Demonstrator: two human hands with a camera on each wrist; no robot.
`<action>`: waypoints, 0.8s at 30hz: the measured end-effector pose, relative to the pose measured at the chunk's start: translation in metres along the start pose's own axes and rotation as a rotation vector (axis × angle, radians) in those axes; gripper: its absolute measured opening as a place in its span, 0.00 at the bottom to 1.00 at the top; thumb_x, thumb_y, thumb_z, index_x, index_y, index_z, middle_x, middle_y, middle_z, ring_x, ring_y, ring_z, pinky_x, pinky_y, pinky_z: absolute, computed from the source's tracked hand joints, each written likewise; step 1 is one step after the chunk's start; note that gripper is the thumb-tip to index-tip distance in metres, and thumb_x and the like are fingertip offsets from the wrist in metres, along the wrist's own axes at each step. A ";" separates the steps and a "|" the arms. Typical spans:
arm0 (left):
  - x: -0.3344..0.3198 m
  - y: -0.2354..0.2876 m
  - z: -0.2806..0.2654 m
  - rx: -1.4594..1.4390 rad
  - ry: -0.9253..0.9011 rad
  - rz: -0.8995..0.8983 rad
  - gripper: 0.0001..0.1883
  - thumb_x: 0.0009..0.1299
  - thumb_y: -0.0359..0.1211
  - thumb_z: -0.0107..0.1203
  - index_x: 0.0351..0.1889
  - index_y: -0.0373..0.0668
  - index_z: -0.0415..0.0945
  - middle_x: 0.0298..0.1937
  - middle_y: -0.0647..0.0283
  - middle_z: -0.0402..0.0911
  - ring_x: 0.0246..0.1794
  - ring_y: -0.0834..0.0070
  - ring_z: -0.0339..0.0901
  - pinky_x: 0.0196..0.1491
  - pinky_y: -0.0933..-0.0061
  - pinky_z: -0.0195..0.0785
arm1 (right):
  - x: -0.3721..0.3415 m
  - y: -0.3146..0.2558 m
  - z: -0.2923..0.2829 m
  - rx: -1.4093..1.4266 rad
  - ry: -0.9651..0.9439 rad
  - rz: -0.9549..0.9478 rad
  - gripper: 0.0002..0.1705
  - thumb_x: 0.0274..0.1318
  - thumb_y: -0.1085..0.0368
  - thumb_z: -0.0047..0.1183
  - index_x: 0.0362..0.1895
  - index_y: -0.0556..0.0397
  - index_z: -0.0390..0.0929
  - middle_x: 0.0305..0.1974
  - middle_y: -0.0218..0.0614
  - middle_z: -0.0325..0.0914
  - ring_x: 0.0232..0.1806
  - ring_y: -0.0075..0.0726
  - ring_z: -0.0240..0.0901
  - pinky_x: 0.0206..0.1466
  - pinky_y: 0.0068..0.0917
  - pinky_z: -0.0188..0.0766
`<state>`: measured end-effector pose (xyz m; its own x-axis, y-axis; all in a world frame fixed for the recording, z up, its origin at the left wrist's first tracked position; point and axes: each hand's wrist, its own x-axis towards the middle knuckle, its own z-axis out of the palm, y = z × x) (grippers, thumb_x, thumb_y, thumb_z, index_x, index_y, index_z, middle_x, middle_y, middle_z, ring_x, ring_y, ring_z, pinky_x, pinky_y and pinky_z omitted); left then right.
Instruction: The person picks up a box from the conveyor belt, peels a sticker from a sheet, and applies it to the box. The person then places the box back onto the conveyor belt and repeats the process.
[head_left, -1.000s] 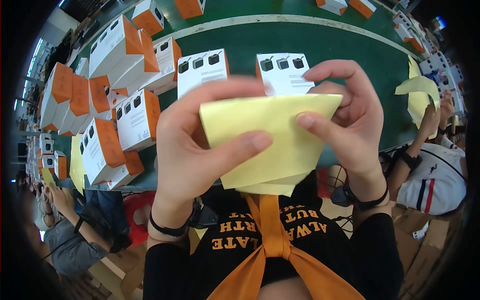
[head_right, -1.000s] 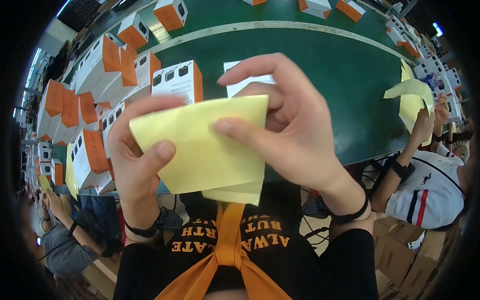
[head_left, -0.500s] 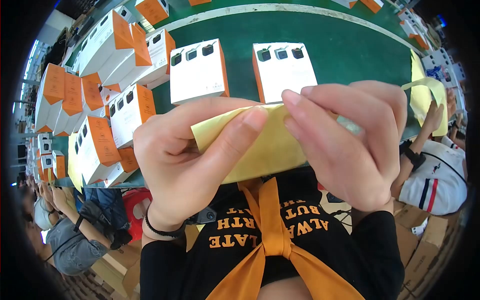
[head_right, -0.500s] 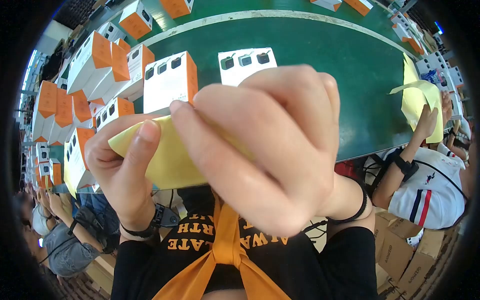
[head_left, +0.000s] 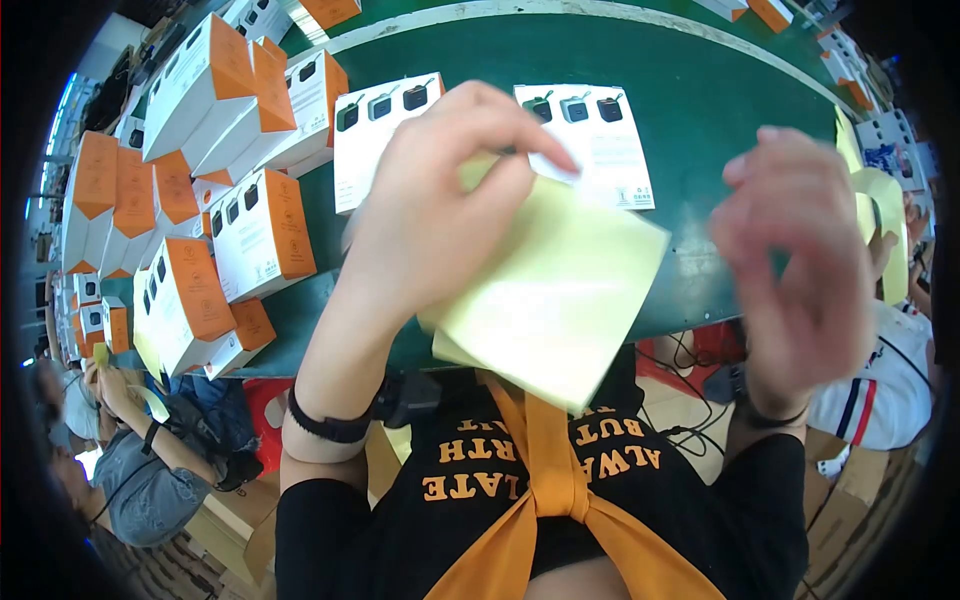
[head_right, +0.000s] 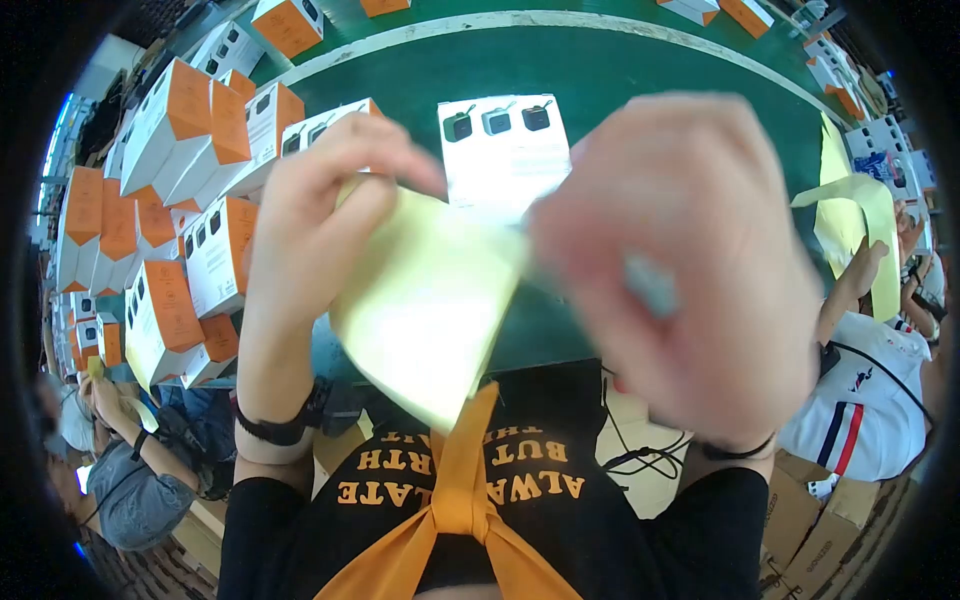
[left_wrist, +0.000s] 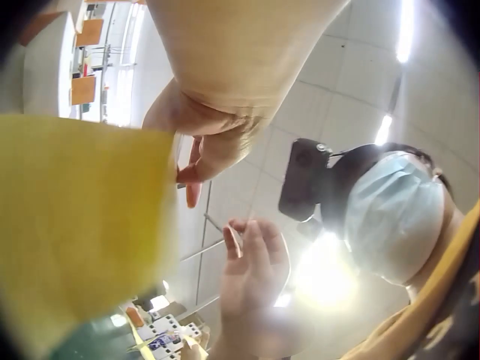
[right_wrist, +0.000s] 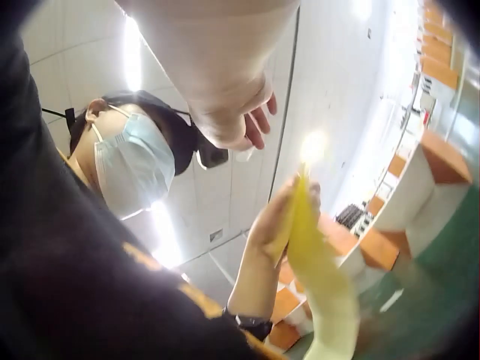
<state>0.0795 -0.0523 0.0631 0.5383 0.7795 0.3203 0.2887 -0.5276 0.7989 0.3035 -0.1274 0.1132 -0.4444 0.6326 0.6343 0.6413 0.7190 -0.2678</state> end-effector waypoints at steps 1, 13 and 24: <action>0.012 -0.008 0.010 0.057 0.043 0.031 0.12 0.66 0.31 0.52 0.42 0.33 0.78 0.39 0.55 0.78 0.42 0.65 0.77 0.46 0.69 0.69 | 0.003 0.013 -0.001 -0.022 -0.003 0.029 0.11 0.43 0.78 0.60 0.34 0.58 0.74 0.33 0.38 0.76 0.41 0.44 0.71 0.53 0.42 0.66; 0.022 -0.038 0.040 0.194 -0.167 -0.289 0.20 0.62 0.36 0.61 0.48 0.36 0.71 0.44 0.52 0.78 0.43 0.59 0.77 0.46 0.66 0.67 | 0.050 0.107 0.033 0.380 -0.476 0.324 0.07 0.51 0.71 0.58 0.35 0.59 0.76 0.29 0.35 0.78 0.33 0.29 0.74 0.41 0.25 0.70; 0.029 -0.044 0.037 0.155 -0.232 -0.327 0.20 0.59 0.35 0.63 0.46 0.36 0.71 0.41 0.53 0.77 0.41 0.60 0.77 0.44 0.68 0.67 | 0.026 0.135 0.077 0.544 -0.573 0.347 0.08 0.47 0.75 0.60 0.32 0.59 0.74 0.31 0.30 0.75 0.36 0.25 0.70 0.46 0.22 0.67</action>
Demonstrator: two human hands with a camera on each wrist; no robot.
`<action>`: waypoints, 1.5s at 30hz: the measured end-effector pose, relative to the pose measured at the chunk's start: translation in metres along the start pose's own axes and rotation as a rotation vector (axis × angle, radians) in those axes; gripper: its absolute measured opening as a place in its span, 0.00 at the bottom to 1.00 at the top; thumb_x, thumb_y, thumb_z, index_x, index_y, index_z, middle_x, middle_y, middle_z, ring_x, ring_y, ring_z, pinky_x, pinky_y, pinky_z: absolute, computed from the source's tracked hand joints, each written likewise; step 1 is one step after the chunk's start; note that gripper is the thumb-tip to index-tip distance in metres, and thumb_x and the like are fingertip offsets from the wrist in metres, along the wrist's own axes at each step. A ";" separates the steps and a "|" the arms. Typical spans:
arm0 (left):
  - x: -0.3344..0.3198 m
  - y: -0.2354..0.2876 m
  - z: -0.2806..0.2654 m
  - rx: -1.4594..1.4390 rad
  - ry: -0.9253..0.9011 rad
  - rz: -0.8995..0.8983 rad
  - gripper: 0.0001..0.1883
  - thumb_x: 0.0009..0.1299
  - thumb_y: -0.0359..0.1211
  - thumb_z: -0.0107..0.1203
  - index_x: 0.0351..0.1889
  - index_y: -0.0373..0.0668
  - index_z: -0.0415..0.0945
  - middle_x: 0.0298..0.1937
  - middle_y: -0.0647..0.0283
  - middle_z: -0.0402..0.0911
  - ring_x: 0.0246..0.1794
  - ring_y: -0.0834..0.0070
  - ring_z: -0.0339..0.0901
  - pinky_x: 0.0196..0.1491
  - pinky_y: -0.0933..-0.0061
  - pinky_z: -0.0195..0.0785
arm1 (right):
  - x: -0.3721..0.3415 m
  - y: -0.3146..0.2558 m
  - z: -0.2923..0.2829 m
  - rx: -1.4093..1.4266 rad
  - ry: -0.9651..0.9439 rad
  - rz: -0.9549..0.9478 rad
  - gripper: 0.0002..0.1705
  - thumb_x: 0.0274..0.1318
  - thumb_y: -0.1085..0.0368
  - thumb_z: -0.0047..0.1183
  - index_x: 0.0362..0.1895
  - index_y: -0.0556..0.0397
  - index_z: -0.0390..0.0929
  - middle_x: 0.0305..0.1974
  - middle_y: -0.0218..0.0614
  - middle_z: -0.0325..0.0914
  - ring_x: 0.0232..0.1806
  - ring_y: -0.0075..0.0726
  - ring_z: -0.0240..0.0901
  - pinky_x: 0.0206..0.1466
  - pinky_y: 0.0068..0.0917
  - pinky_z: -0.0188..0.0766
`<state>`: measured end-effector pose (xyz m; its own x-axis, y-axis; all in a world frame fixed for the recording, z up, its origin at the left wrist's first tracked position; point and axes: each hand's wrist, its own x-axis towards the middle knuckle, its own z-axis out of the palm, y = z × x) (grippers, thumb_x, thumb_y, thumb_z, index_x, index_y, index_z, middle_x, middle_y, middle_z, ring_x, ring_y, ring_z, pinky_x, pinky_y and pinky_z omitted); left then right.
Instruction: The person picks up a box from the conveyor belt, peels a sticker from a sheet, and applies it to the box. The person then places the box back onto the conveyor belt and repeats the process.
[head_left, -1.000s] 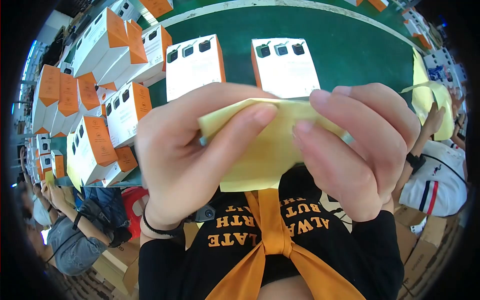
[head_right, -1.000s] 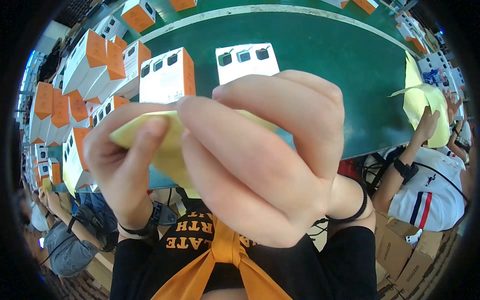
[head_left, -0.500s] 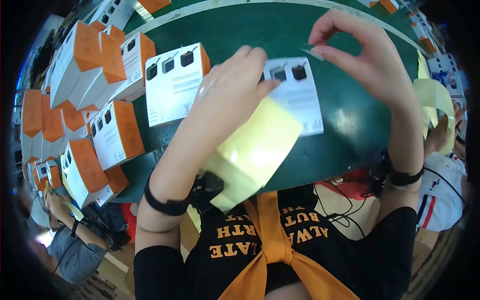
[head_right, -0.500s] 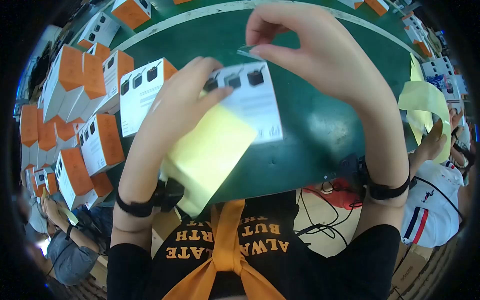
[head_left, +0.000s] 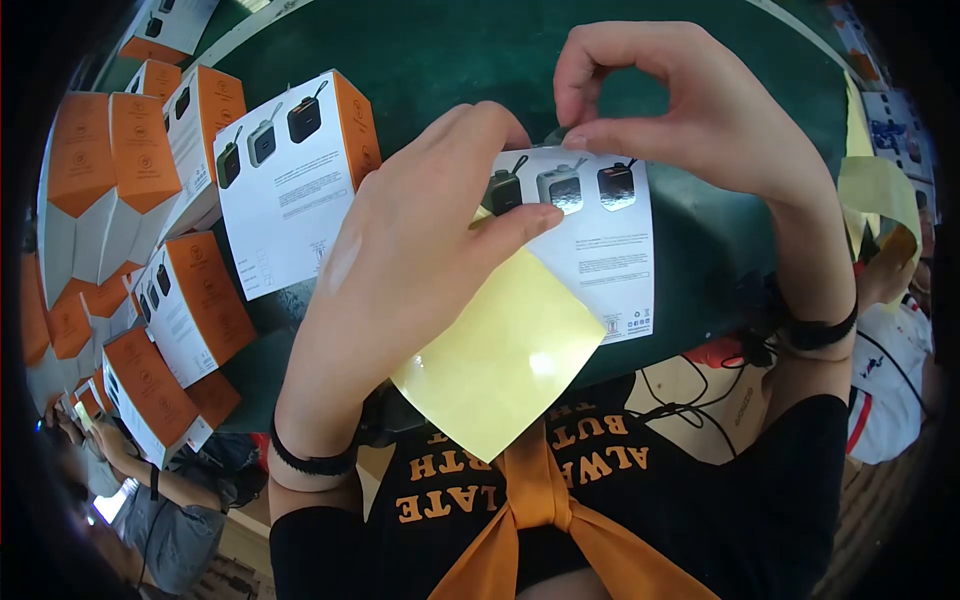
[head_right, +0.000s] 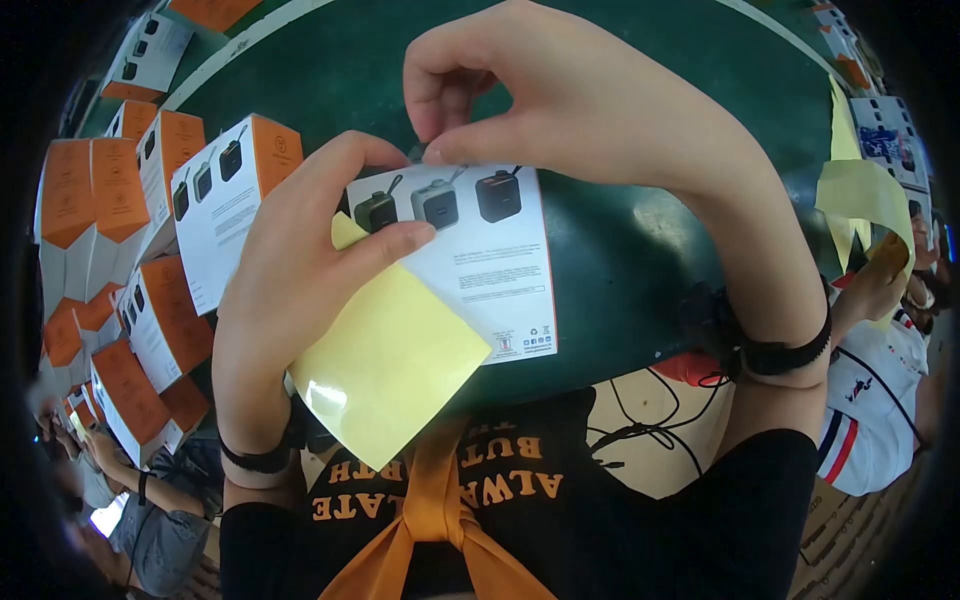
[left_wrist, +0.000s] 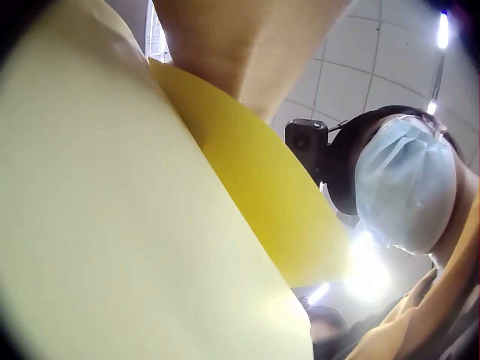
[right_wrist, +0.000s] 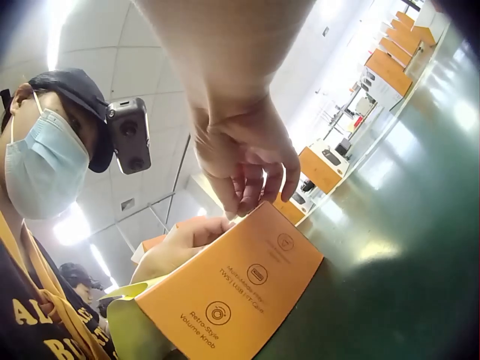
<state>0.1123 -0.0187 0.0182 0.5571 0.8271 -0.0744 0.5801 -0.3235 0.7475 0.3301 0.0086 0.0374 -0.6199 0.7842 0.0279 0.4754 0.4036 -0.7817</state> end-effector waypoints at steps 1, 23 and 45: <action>0.000 -0.001 0.000 -0.010 0.005 0.003 0.20 0.59 0.35 0.63 0.46 0.36 0.71 0.40 0.54 0.77 0.41 0.60 0.77 0.43 0.68 0.67 | 0.002 0.000 0.001 0.002 -0.010 0.004 0.08 0.46 0.75 0.60 0.32 0.59 0.74 0.31 0.30 0.75 0.36 0.25 0.70 0.46 0.22 0.67; -0.002 0.002 0.001 -0.068 0.015 -0.015 0.21 0.58 0.31 0.63 0.48 0.36 0.69 0.42 0.54 0.78 0.42 0.61 0.77 0.45 0.69 0.67 | 0.014 -0.028 0.029 -0.620 0.354 0.095 0.08 0.54 0.68 0.57 0.33 0.60 0.74 0.29 0.37 0.77 0.33 0.31 0.73 0.40 0.25 0.70; -0.030 0.025 -0.017 0.021 0.134 0.068 0.24 0.59 0.32 0.64 0.52 0.38 0.69 0.50 0.54 0.76 0.50 0.61 0.76 0.50 0.68 0.68 | -0.041 -0.027 0.036 -0.746 0.218 -0.099 0.33 0.49 0.48 0.59 0.54 0.59 0.72 0.53 0.54 0.70 0.58 0.60 0.65 0.61 0.51 0.61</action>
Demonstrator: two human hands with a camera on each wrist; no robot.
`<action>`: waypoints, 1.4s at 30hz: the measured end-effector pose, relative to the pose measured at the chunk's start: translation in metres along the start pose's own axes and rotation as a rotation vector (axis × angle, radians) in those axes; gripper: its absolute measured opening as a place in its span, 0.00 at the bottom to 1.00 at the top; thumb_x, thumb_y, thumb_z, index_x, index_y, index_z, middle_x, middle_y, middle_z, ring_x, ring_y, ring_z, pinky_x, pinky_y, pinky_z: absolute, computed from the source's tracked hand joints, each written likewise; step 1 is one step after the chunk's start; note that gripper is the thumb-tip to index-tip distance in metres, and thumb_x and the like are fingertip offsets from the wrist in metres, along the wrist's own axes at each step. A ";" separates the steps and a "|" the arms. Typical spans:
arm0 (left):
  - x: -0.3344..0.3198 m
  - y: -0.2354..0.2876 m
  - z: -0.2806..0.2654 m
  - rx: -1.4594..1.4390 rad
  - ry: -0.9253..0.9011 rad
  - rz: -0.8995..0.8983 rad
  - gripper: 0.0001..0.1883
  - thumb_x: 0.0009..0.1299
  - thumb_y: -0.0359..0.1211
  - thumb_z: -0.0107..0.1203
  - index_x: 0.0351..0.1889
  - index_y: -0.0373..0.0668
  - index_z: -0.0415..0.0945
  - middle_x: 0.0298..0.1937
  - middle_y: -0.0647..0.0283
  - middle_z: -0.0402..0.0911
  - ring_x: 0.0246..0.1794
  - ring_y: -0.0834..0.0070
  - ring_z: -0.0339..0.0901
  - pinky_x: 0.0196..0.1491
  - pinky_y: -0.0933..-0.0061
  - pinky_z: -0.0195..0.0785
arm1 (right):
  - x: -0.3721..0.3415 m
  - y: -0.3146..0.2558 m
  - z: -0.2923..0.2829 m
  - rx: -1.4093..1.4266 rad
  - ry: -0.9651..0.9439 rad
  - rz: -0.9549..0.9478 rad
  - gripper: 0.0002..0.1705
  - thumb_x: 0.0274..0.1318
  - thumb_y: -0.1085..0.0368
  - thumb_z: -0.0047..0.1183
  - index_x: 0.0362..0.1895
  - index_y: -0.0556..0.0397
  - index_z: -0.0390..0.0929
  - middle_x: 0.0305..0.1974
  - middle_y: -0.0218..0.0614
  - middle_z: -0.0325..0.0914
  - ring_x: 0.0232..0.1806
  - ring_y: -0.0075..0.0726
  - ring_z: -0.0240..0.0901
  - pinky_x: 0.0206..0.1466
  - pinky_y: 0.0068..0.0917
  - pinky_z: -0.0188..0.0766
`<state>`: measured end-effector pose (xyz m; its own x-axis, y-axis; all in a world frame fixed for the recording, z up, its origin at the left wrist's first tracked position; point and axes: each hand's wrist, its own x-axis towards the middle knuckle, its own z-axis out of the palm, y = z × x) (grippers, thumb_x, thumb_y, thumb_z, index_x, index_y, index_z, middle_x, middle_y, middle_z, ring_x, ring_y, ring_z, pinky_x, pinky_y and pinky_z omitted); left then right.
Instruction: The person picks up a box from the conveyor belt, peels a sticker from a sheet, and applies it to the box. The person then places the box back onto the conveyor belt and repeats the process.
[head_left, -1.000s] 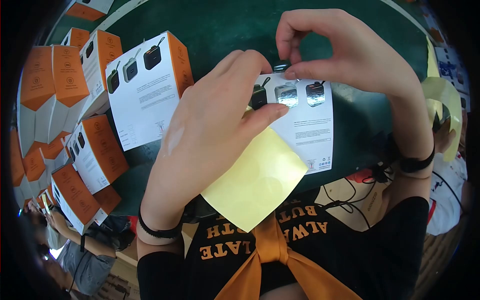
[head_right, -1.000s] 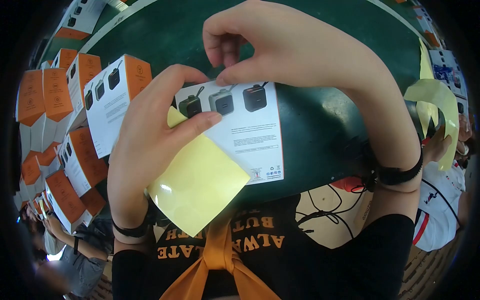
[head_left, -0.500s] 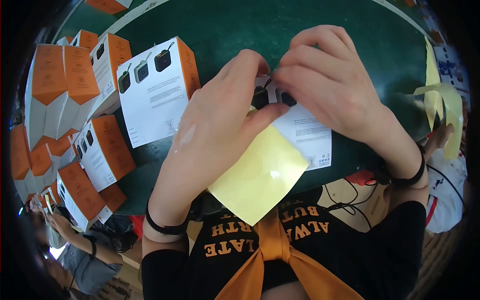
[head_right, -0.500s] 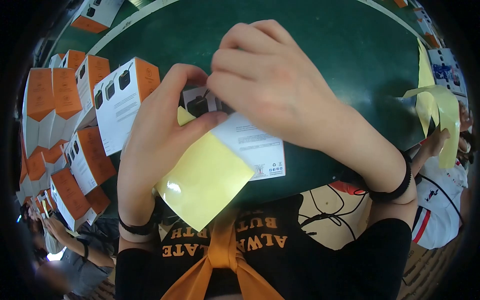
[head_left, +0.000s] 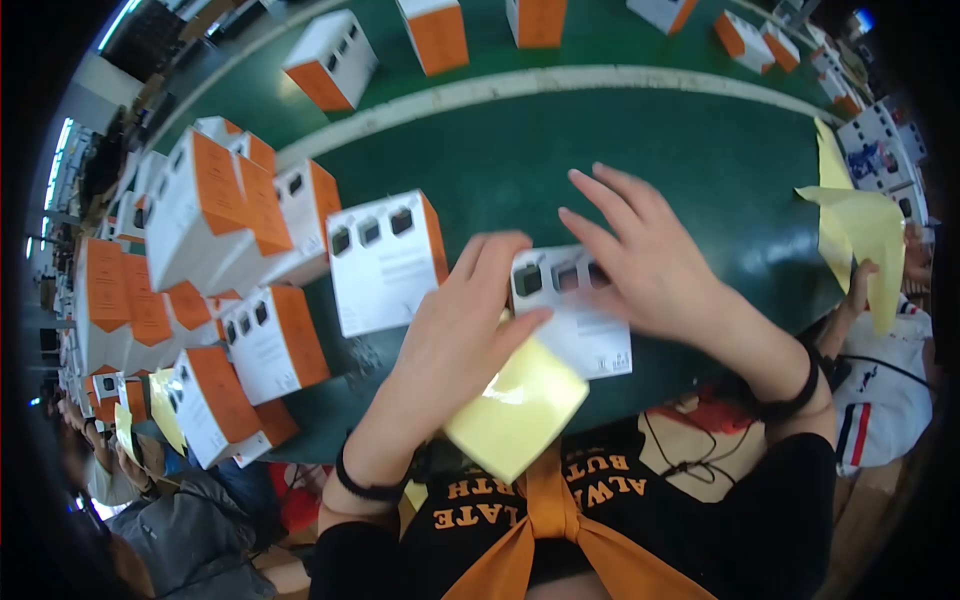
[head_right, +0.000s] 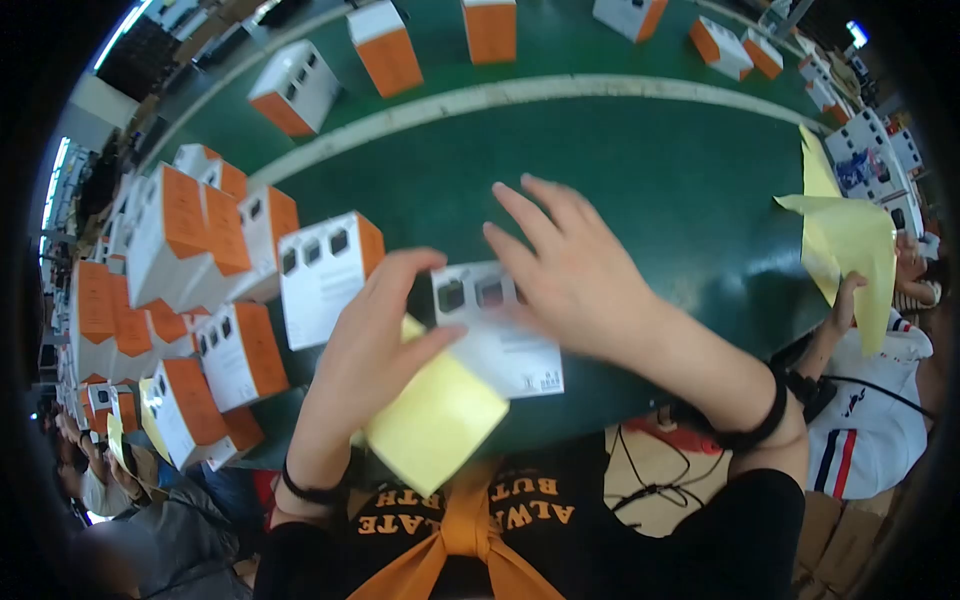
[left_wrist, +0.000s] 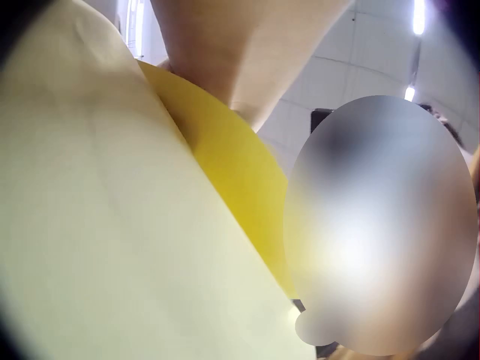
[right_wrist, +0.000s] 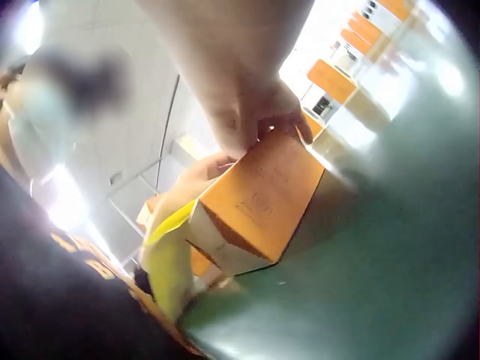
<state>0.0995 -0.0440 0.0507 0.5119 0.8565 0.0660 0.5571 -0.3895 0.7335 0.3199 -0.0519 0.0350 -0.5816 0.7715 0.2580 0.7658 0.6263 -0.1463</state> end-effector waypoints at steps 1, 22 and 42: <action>-0.009 0.007 -0.015 -0.044 -0.007 -0.014 0.25 0.58 0.29 0.64 0.53 0.38 0.69 0.51 0.55 0.76 0.51 0.63 0.76 0.51 0.69 0.68 | -0.005 -0.013 -0.017 0.016 -0.060 -0.002 0.44 0.45 0.43 0.62 0.60 0.61 0.67 0.58 0.60 0.64 0.60 0.64 0.62 0.64 0.55 0.58; -0.039 -0.004 -0.066 0.050 0.417 -0.029 0.11 0.58 0.24 0.63 0.39 0.37 0.78 0.35 0.59 0.78 0.37 0.67 0.77 0.39 0.72 0.68 | 0.203 0.254 0.030 -0.194 0.229 0.869 0.39 0.43 0.47 0.60 0.63 0.38 0.65 0.50 0.52 0.64 0.52 0.53 0.71 0.49 0.44 0.74; -0.013 0.010 -0.045 -0.076 0.704 0.127 0.09 0.68 0.32 0.57 0.32 0.35 0.77 0.32 0.61 0.77 0.31 0.72 0.74 0.37 0.74 0.65 | 0.018 -0.072 -0.037 1.183 0.234 0.140 0.35 0.58 0.69 0.53 0.69 0.49 0.55 0.51 0.41 0.74 0.51 0.30 0.72 0.50 0.28 0.72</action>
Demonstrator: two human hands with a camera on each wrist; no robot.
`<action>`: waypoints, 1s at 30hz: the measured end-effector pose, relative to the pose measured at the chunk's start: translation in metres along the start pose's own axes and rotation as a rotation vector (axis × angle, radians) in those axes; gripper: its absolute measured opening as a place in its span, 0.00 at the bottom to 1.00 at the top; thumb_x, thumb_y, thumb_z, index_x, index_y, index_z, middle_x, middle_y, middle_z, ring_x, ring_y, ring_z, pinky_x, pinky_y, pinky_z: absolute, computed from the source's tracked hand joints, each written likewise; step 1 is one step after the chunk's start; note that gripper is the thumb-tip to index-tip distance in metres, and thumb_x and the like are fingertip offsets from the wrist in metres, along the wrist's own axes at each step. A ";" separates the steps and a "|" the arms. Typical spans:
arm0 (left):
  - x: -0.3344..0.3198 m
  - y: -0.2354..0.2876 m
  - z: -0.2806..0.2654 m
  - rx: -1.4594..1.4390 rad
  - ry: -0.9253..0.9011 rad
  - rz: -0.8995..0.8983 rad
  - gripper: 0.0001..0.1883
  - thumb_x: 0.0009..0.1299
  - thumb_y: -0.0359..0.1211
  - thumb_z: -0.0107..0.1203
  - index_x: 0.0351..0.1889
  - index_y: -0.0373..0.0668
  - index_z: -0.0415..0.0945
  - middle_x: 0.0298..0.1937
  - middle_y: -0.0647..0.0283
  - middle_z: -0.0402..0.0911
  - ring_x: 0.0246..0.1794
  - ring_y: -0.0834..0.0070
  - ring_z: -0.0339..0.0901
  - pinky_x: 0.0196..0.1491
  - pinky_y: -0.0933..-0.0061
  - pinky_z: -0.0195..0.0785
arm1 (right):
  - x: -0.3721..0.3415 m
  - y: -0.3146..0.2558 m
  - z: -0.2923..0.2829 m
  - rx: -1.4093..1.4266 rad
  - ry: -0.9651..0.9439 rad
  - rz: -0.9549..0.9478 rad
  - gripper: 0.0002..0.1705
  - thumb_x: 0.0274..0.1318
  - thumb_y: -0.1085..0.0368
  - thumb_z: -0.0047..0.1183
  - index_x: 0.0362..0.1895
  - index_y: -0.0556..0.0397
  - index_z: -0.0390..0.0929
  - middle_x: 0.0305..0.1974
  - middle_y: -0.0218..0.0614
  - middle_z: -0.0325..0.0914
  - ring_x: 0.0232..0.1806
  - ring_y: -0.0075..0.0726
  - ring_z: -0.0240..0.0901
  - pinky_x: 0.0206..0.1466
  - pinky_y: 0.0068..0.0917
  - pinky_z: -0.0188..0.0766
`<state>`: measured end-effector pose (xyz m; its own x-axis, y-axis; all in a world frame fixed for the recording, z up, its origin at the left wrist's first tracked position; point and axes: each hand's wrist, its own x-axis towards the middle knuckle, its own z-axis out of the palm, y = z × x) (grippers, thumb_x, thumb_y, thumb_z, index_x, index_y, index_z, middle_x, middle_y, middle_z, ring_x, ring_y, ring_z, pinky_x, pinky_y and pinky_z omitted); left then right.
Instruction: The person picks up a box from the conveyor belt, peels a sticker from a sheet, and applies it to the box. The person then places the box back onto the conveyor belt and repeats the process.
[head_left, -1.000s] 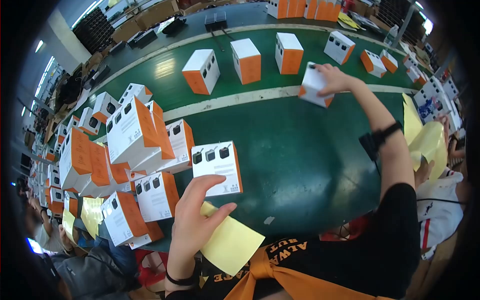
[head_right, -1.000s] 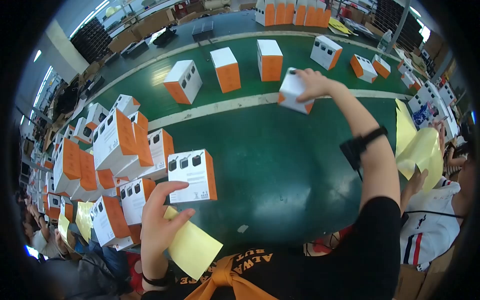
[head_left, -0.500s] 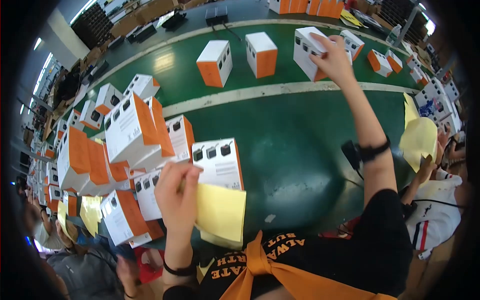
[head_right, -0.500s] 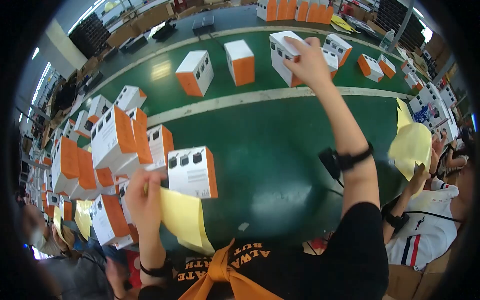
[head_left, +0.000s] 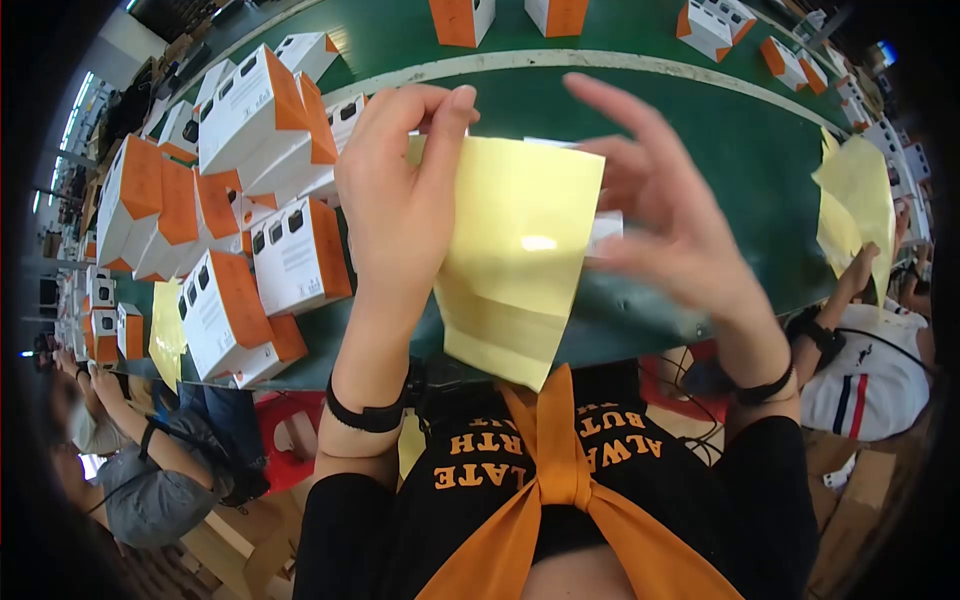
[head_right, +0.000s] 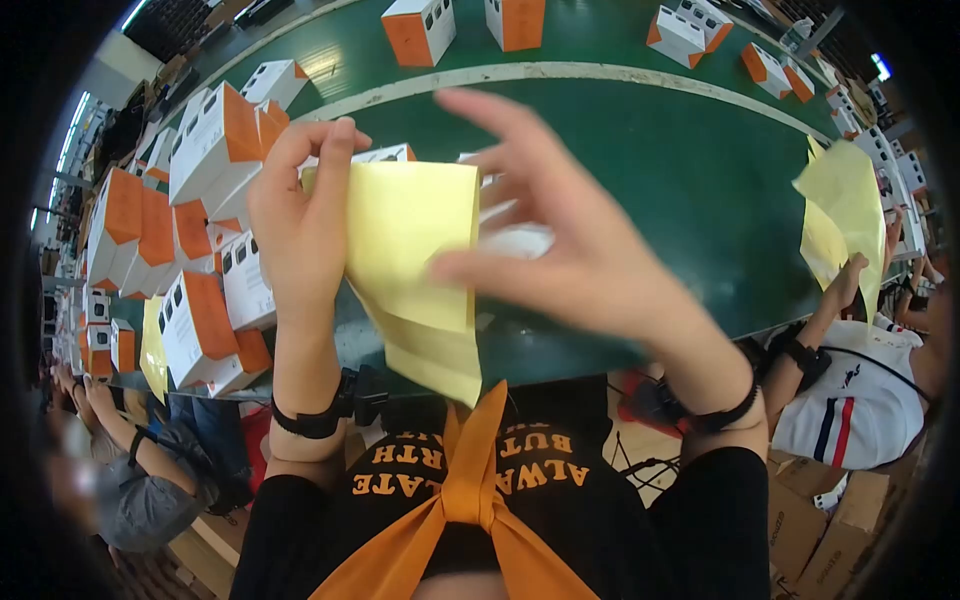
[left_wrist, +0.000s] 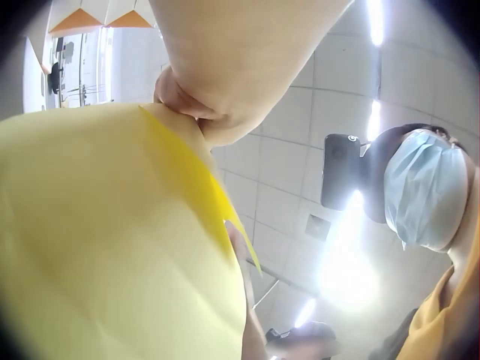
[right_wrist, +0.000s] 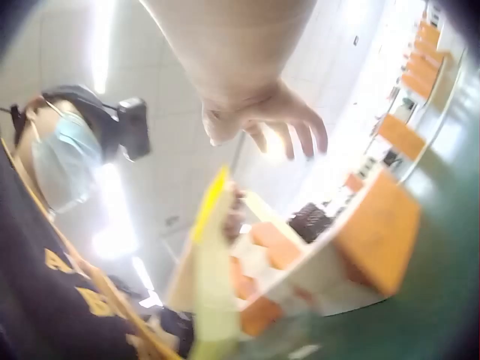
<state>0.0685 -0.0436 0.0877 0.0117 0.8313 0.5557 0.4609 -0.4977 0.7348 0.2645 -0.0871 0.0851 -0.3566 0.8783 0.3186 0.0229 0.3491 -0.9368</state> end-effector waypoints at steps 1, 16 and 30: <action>-0.004 0.000 -0.001 -0.001 -0.002 -0.005 0.09 0.68 0.32 0.57 0.32 0.35 0.77 0.32 0.61 0.77 0.31 0.72 0.74 0.37 0.74 0.65 | -0.005 -0.007 0.020 0.089 0.020 0.044 0.40 0.56 0.74 0.55 0.70 0.49 0.50 0.50 0.42 0.75 0.50 0.29 0.74 0.48 0.27 0.73; -0.035 0.046 -0.058 0.152 -0.485 0.188 0.20 0.52 0.29 0.68 0.43 0.37 0.79 0.36 0.61 0.81 0.36 0.75 0.79 0.41 0.79 0.69 | -0.013 -0.004 0.029 -0.274 0.157 -0.243 0.16 0.54 0.73 0.59 0.47 0.60 0.73 0.33 0.37 0.77 0.33 0.26 0.71 0.38 0.21 0.68; -0.042 0.069 -0.062 0.226 -0.411 0.276 0.06 0.55 0.25 0.66 0.29 0.37 0.80 0.23 0.61 0.81 0.20 0.74 0.77 0.25 0.78 0.65 | -0.018 -0.025 0.022 0.008 -0.007 -0.125 0.05 0.54 0.75 0.54 0.35 0.64 0.77 0.29 0.40 0.76 0.31 0.32 0.72 0.34 0.24 0.66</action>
<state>0.0446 -0.1285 0.1395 0.4846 0.7280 0.4849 0.5702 -0.6833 0.4560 0.2501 -0.1192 0.0998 -0.3628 0.8259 0.4316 -0.0291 0.4529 -0.8911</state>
